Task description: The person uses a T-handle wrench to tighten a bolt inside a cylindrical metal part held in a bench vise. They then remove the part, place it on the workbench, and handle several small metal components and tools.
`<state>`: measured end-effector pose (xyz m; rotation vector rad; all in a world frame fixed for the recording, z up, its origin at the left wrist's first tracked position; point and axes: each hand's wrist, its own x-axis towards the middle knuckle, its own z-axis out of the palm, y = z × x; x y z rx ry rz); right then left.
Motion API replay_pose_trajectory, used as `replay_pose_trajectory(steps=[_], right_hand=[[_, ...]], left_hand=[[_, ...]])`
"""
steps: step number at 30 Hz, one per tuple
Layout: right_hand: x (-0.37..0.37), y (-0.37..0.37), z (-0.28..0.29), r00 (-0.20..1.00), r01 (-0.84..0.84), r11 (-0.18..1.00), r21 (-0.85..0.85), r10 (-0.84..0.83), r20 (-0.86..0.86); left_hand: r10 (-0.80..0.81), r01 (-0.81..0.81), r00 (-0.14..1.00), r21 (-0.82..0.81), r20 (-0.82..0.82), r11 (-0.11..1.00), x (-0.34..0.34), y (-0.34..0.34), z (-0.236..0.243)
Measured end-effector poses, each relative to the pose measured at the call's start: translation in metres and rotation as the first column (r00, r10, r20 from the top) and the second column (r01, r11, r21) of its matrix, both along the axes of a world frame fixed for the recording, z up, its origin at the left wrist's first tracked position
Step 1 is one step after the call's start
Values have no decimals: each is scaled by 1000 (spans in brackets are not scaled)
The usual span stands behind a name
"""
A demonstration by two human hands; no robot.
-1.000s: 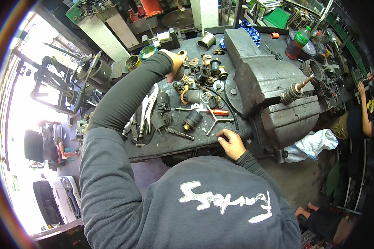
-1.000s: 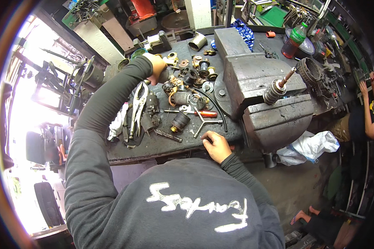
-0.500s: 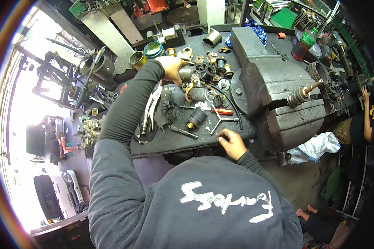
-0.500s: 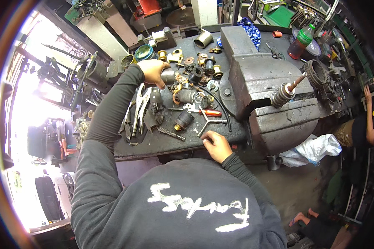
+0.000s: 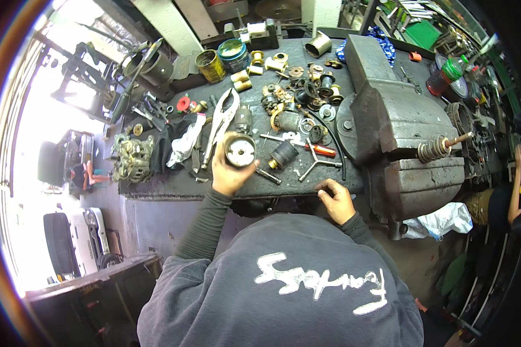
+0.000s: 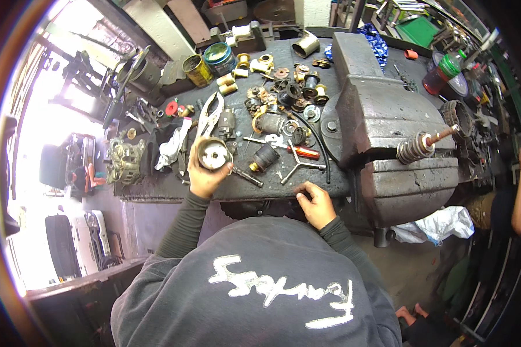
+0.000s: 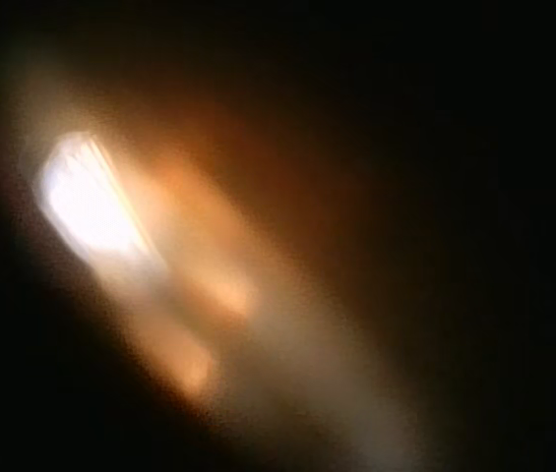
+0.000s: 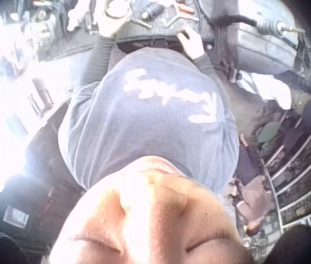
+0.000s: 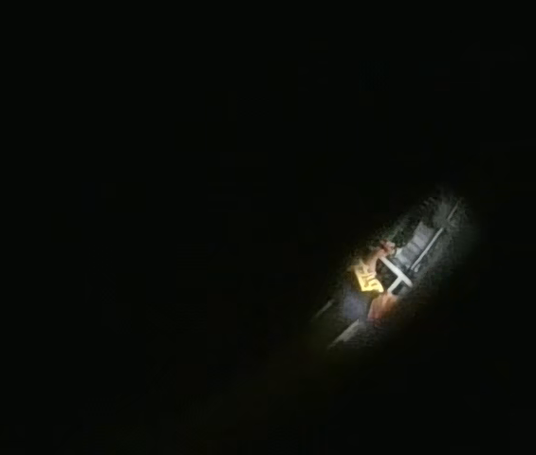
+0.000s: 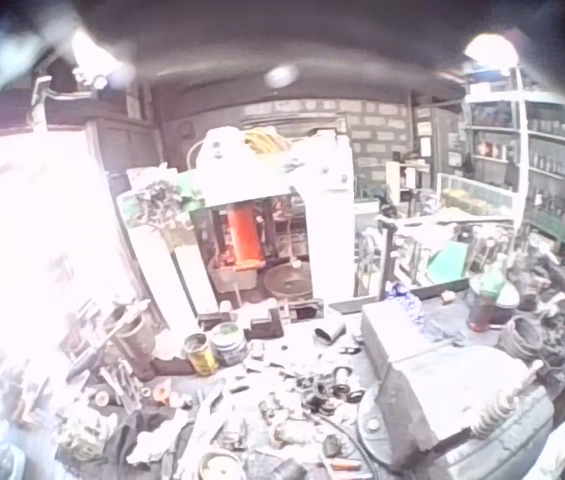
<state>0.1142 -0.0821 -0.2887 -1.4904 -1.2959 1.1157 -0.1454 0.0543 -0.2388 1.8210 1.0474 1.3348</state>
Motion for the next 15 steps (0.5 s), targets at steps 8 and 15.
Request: replay_pose_trajectory(steps=[8,15], right_hand=[[15,-14,-1,992,-124,992,-36,123,-24],[8,-17,8,947,-215,959,-186,159,-280]], left_hand=[[-128,154,987,320,-98,935,9,-55,7],[-89,99,995,257,-52,961,25,-91,18]])
